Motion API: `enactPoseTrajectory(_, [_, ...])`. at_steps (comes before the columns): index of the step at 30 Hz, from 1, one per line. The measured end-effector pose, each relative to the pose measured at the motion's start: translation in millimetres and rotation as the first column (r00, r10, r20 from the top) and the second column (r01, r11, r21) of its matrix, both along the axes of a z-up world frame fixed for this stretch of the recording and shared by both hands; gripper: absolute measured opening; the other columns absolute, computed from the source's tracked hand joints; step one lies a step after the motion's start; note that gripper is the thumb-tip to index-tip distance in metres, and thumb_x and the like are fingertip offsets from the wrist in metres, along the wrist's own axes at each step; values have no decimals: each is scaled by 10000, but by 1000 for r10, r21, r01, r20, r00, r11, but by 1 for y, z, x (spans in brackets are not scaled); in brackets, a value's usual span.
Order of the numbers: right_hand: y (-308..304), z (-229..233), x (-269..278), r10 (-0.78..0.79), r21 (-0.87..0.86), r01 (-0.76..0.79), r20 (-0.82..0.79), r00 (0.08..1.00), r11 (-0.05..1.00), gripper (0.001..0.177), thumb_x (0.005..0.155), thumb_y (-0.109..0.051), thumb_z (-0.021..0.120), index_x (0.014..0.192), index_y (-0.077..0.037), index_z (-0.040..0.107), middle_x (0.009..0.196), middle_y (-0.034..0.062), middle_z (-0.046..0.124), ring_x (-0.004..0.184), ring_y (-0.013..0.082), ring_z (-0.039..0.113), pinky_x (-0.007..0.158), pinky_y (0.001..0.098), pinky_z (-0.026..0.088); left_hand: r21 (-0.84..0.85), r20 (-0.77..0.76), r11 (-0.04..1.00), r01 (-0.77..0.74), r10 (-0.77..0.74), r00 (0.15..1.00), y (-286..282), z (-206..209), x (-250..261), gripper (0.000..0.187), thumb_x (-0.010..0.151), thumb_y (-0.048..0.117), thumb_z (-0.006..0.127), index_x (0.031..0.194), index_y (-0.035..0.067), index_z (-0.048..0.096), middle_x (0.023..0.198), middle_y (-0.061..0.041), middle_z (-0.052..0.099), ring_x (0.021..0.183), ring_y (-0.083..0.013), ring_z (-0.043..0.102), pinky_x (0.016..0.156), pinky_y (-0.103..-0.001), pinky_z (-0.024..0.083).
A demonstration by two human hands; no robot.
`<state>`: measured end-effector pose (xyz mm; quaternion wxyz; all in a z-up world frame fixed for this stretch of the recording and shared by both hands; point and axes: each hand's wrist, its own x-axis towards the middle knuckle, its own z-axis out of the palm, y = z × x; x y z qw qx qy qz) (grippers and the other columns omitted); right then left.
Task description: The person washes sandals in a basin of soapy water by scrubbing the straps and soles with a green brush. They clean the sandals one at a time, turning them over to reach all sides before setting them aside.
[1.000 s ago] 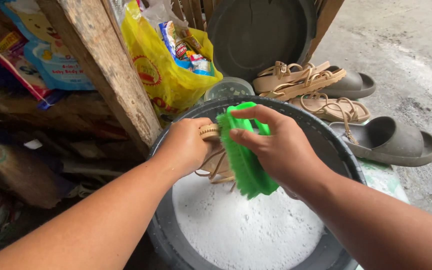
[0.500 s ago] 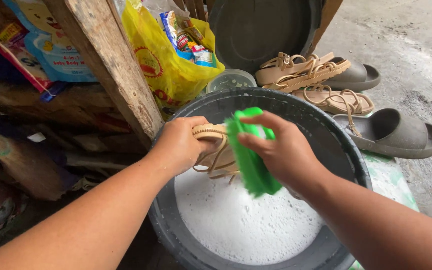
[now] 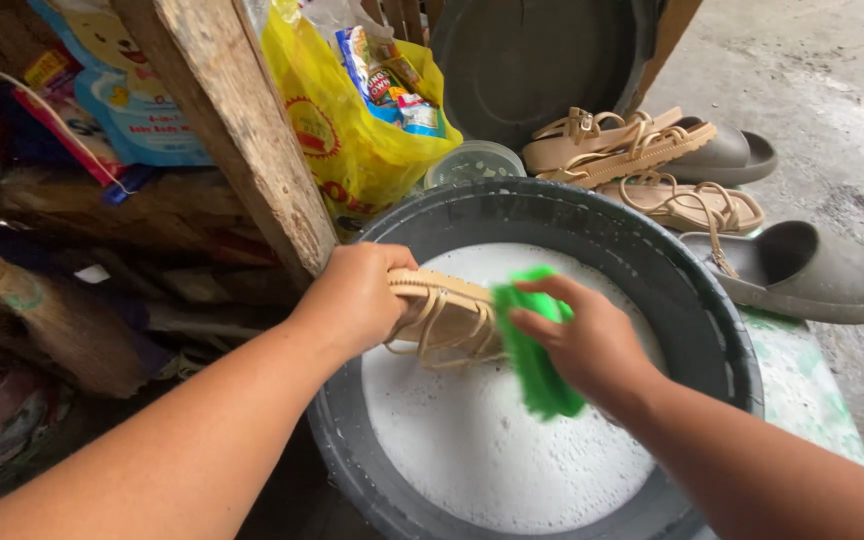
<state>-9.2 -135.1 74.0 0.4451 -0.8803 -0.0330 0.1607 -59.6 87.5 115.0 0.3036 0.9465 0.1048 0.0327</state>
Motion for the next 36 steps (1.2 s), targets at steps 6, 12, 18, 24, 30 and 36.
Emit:
enactPoseTrajectory(6, [11, 36, -11, 42, -45, -44, -51, 998, 998, 341, 898, -335, 760, 1232, -275, 723, 954, 133, 774, 750, 230, 747, 691, 405, 620, -32, 34, 999, 13, -12, 999, -7, 1, -8, 252, 756, 76, 806, 1001, 102, 751, 867, -141, 757, 776, -282, 743, 706, -388, 577])
enactPoseTrajectory(12, [15, 18, -9, 122, 28, -128, 169, 978, 991, 387, 846, -330, 756, 1229, -282, 732, 929, 119, 787, 769, 185, 752, 709, 375, 599, -24, 15, 999, 25, -25, 1000, -5, -2, -7, 273, 743, 86, 819, 1008, 103, 754, 877, -145, 753, 803, -286, 740, 721, -388, 572])
enactPoseTrajectory(18, [-22, -7, 15, 8, -287, -17, -32, 999, 958, 383, 891, -337, 759, 1264, -268, 711, 928, 163, 788, 767, 268, 782, 759, 404, 598, -41, 32, 997, 67, -66, 997, -7, -4, -5, 318, 771, 90, 785, 1082, 158, 786, 895, -127, 778, 812, -256, 767, 746, -359, 587])
enactPoseTrajectory(24, [16, 25, -20, 196, 26, -209, 255, 947, 978, 382, 838, -353, 757, 1215, -294, 729, 856, 131, 792, 749, 208, 772, 709, 375, 595, -71, -128, 997, -16, 7, 992, -6, 6, 2, 338, 795, 90, 776, 1124, 167, 768, 948, -95, 787, 838, -228, 776, 760, -349, 603])
enactPoseTrajectory(30, [-20, -13, 14, -7, -237, 6, -5, 1000, 971, 402, 886, -341, 758, 1278, -278, 696, 1008, 149, 767, 788, 248, 780, 727, 398, 614, -32, -103, 999, -15, 12, 995, -13, 9, -5, 360, 778, 115, 815, 1131, 165, 766, 958, -101, 782, 866, -231, 763, 785, -353, 585])
enactPoseTrajectory(36, [23, 28, -24, 204, 34, -223, 295, 934, 974, 398, 833, -360, 770, 1223, -290, 724, 972, 104, 795, 832, 202, 773, 749, 360, 588, 33, -56, 999, 22, -20, 998, -3, -5, 0, 375, 778, 63, 788, 1141, 154, 773, 971, -107, 783, 867, -237, 758, 783, -347, 597])
